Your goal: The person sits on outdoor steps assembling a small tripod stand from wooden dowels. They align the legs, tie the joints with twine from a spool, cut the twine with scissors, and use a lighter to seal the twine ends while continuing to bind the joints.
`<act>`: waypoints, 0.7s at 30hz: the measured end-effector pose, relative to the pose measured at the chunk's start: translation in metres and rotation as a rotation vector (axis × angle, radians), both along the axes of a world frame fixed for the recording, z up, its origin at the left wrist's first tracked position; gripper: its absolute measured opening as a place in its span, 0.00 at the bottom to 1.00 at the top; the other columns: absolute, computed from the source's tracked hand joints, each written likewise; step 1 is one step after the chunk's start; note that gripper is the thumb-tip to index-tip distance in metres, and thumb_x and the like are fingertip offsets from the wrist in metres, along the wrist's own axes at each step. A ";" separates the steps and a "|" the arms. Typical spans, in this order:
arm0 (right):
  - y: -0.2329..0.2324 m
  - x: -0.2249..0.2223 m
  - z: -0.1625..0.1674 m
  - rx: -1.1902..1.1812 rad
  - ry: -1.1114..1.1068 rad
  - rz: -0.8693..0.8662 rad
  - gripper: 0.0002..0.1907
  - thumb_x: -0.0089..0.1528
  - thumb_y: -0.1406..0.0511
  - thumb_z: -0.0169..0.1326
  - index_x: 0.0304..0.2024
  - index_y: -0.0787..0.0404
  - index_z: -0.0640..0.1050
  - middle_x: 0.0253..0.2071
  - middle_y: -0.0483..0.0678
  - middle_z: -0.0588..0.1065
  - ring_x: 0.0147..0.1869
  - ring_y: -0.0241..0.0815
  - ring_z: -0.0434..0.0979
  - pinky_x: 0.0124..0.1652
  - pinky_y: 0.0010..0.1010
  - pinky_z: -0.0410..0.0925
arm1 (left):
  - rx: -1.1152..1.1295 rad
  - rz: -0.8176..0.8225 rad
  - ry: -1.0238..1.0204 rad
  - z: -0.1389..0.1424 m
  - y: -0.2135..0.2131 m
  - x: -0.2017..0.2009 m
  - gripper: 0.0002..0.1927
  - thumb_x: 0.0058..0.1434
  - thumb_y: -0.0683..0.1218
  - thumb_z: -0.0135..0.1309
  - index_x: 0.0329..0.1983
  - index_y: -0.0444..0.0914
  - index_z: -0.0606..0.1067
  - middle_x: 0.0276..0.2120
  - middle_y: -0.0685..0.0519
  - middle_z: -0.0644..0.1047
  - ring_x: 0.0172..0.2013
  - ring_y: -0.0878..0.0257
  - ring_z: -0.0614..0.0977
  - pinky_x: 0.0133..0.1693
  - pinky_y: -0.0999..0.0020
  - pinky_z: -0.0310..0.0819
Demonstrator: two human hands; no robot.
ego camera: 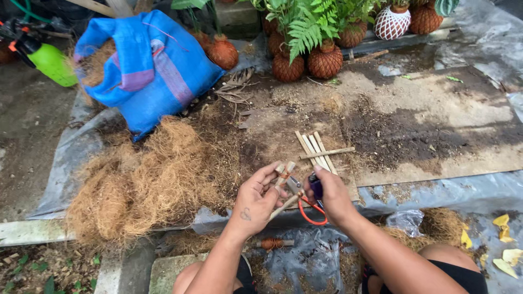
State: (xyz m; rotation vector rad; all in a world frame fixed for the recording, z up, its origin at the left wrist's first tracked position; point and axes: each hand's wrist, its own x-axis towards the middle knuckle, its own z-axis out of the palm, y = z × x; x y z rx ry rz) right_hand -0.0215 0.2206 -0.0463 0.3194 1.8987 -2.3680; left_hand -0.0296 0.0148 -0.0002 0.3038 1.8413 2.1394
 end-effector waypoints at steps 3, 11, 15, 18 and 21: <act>-0.005 0.000 -0.011 -0.026 0.010 0.016 0.28 0.69 0.53 0.39 0.25 0.65 0.75 0.18 0.45 0.69 0.21 0.37 0.66 0.24 0.31 0.62 | -0.023 -0.007 -0.006 0.003 0.002 0.001 0.29 0.64 0.33 0.44 0.70 0.33 0.63 0.59 0.46 0.76 0.37 0.69 0.79 0.33 0.75 0.76; -0.010 0.002 -0.015 -0.007 -0.084 -0.019 0.27 0.68 0.52 0.39 0.24 0.63 0.74 0.18 0.44 0.68 0.20 0.35 0.62 0.22 0.29 0.57 | -0.057 -0.043 0.025 0.008 0.004 0.005 0.28 0.64 0.33 0.44 0.70 0.33 0.64 0.58 0.47 0.77 0.37 0.70 0.79 0.33 0.76 0.75; -0.011 0.003 -0.016 0.010 -0.073 -0.023 0.26 0.68 0.52 0.39 0.25 0.63 0.74 0.18 0.44 0.68 0.21 0.35 0.63 0.22 0.29 0.57 | -0.052 -0.050 0.030 0.008 0.005 0.007 0.29 0.64 0.33 0.44 0.70 0.33 0.65 0.56 0.48 0.78 0.37 0.70 0.79 0.33 0.75 0.75; -0.011 0.002 -0.017 0.023 -0.099 -0.029 0.27 0.68 0.52 0.39 0.25 0.63 0.75 0.19 0.44 0.69 0.21 0.35 0.63 0.22 0.29 0.57 | -0.063 -0.053 0.026 0.009 0.005 0.009 0.29 0.64 0.33 0.44 0.70 0.33 0.65 0.55 0.49 0.78 0.37 0.70 0.79 0.33 0.76 0.75; -0.012 0.002 -0.017 0.044 -0.077 -0.030 0.27 0.68 0.52 0.39 0.24 0.63 0.75 0.19 0.44 0.69 0.21 0.35 0.63 0.23 0.29 0.57 | -0.066 -0.057 0.033 0.011 0.005 0.010 0.29 0.64 0.33 0.44 0.70 0.33 0.65 0.54 0.49 0.79 0.38 0.70 0.78 0.34 0.76 0.74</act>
